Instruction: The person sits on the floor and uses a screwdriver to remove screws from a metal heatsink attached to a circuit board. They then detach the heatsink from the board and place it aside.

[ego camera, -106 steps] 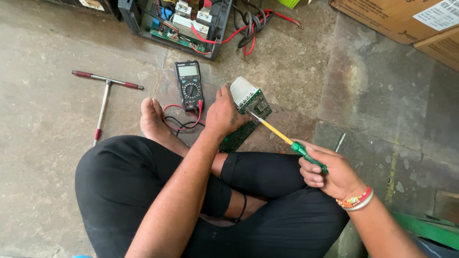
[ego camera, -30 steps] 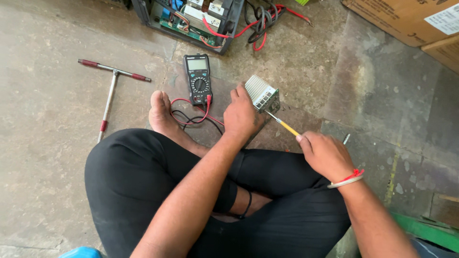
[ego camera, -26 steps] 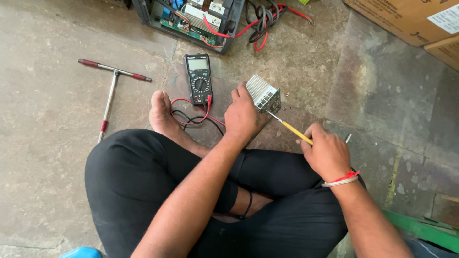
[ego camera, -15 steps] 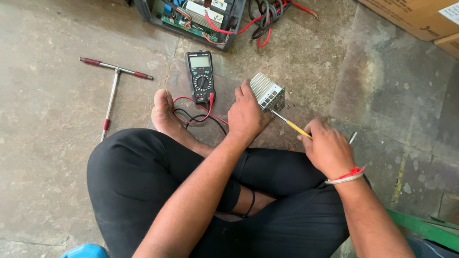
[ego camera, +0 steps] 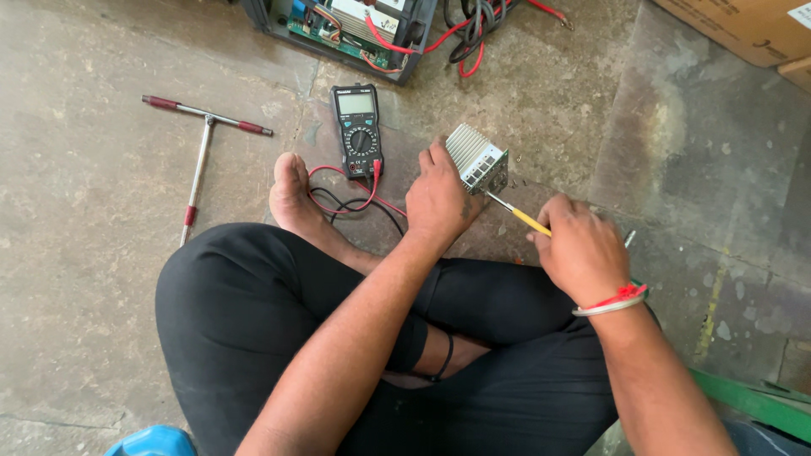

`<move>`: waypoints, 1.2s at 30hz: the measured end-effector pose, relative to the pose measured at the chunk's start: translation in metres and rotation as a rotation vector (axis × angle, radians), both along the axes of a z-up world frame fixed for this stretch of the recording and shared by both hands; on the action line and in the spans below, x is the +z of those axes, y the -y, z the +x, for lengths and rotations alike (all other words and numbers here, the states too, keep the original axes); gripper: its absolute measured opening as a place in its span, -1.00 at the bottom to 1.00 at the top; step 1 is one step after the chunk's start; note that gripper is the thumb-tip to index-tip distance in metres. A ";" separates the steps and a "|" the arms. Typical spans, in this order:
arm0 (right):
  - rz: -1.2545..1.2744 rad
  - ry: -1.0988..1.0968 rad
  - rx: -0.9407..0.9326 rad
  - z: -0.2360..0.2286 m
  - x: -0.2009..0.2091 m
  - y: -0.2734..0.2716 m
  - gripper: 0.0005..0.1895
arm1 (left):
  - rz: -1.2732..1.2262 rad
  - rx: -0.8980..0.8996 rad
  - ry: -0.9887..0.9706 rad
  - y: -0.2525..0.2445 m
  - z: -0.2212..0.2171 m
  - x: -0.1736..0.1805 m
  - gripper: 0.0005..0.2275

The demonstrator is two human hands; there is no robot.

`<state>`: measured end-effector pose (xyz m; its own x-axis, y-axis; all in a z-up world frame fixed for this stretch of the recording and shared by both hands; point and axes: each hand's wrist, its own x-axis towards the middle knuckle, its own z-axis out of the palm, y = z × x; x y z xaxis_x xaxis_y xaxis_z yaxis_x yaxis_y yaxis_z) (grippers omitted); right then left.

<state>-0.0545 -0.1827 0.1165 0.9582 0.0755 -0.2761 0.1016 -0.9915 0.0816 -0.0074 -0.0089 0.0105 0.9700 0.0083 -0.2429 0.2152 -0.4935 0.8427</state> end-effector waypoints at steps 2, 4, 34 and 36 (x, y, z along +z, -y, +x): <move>-0.051 -0.134 -0.137 0.004 0.000 -0.005 -0.70 | -0.009 0.010 0.011 0.000 -0.001 -0.001 -0.09; -0.008 -0.086 -0.039 0.005 0.000 -0.006 -0.61 | -0.004 0.013 0.012 0.000 -0.001 -0.003 -0.10; 0.556 0.101 -0.043 0.041 -0.060 -0.016 -0.73 | 0.006 -0.015 0.035 0.005 0.000 -0.007 -0.14; 0.557 0.056 -0.097 0.041 -0.059 -0.016 -0.73 | 0.014 -0.011 0.045 0.004 0.000 -0.008 -0.13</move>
<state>-0.0139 -0.1666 0.0570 0.9801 0.1060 -0.1679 0.0186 -0.8909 -0.4538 -0.0073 -0.0133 0.0029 0.9799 0.0002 -0.1995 0.1719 -0.5076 0.8443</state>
